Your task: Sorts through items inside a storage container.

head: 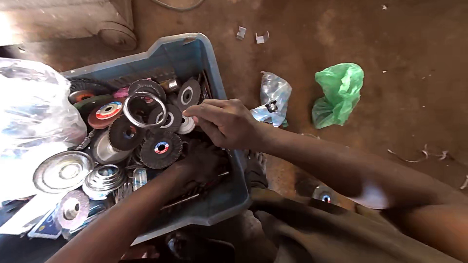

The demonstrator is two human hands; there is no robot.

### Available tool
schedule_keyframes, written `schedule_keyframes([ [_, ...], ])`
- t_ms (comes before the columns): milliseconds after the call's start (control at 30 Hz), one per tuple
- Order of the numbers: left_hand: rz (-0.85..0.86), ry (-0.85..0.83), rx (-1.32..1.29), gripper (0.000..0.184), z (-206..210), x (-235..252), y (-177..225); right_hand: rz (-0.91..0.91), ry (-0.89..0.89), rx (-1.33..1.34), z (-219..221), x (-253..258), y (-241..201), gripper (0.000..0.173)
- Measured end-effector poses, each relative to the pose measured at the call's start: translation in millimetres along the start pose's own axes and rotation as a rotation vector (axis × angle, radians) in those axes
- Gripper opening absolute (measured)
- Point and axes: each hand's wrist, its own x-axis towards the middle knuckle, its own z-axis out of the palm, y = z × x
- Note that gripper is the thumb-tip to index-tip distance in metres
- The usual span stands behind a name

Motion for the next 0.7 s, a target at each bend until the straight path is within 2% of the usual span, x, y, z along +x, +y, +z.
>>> schedule_keyframes([
  [167,-0.110,-0.214,-0.054,0.042,-11.0,7.0,-1.9,-0.006,0.001,-0.013,0.3,0.7,1.4,0.024],
  [267,0.003,-0.141,-0.053,0.032,-14.1,-6.0,-13.1,-0.003,0.001,-0.016,0.4,0.7,1.0,0.025],
  [300,0.048,-0.116,-0.060,0.034,-14.2,-13.6,-17.9,-0.005,-0.001,-0.016,0.3,0.9,1.3,0.024],
  [400,0.103,-0.033,-0.021,0.071,-12.2,-29.6,-23.2,-0.009,-0.009,-0.016,0.4,0.7,2.4,0.024],
  [433,0.096,-0.008,0.038,0.074,-8.7,-29.9,-23.6,-0.011,-0.009,-0.013,0.7,0.4,2.4,0.024],
  [533,0.052,0.034,0.152,0.051,-1.2,-25.1,-18.0,-0.005,-0.013,-0.012,-0.2,0.0,1.7,0.024],
  [700,0.072,0.085,0.151,0.050,6.8,-39.6,-15.0,-0.002,-0.013,-0.022,-1.5,0.0,-0.1,0.023],
])
